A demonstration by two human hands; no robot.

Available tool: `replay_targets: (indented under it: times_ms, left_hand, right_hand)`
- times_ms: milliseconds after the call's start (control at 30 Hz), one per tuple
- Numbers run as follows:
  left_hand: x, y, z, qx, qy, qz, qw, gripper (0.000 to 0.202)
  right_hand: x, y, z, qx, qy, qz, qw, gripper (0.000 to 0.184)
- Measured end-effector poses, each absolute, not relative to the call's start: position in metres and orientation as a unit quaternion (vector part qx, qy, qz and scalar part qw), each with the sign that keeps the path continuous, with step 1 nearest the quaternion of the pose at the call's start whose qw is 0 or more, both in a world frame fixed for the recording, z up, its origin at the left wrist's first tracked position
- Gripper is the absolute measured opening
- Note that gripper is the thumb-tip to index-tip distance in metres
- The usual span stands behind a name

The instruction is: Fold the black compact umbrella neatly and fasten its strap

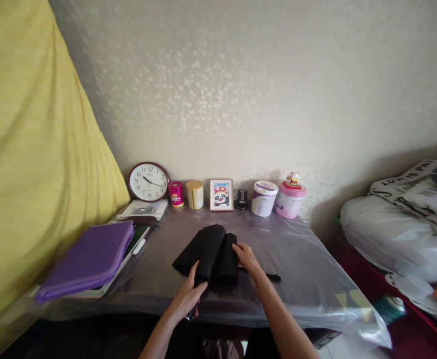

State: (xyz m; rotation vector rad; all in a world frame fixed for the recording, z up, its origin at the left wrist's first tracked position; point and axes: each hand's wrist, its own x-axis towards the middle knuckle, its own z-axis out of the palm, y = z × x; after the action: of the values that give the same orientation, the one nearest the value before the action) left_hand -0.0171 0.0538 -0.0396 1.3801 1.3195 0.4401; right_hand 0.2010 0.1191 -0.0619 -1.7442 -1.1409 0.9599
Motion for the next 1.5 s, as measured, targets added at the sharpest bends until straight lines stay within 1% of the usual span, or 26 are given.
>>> replay_targets:
  times_ms: [133, 267, 400, 633, 800, 933, 1100, 1333, 1500]
  left_hand:
    - [-0.018, 0.054, -0.041, 0.582, 0.555, 0.195, 0.561, 0.067]
    - [-0.021, 0.057, -0.045, 0.571, 0.552, 0.203, 0.573, 0.067]
    - [-0.025, 0.06, -0.049, 0.555, 0.554, 0.205, 0.585, 0.064]
    - [-0.023, 0.06, -0.053, 0.565, 0.557, 0.202, 0.575, 0.066]
    - [-0.019, 0.058, -0.049, 0.584, 0.565, 0.198, 0.548, 0.067]
    - [-0.016, 0.057, -0.047, 0.603, 0.567, 0.195, 0.525, 0.066]
    - [-0.011, 0.055, -0.05, 0.632, 0.582, 0.175, 0.481, 0.065]
    - [-0.006, 0.054, -0.052, 0.669, 0.604, 0.138, 0.41, 0.067]
    - [-0.006, 0.053, -0.052, 0.683, 0.616, 0.13, 0.372, 0.064]
  right_hand:
    - [0.194, 0.13, -0.063, -0.728, -0.464, 0.314, 0.394, 0.029]
    - [0.197, 0.133, -0.066, -0.75, -0.487, 0.235, 0.38, 0.024]
    - [0.205, 0.127, -0.068, -0.759, -0.503, 0.187, 0.37, 0.022]
    - [0.197, 0.139, -0.052, -0.746, -0.525, 0.162, 0.377, 0.03]
    - [0.176, 0.155, -0.034, -0.727, -0.543, 0.166, 0.386, 0.03]
    - [0.158, 0.165, -0.028, -0.731, -0.545, 0.171, 0.373, 0.03]
    - [0.138, 0.171, -0.027, -0.745, -0.557, 0.161, 0.331, 0.032]
    - [0.111, 0.165, -0.024, -0.769, -0.583, 0.116, 0.236, 0.028]
    - [0.091, 0.16, -0.024, -0.751, -0.626, 0.098, 0.184, 0.023]
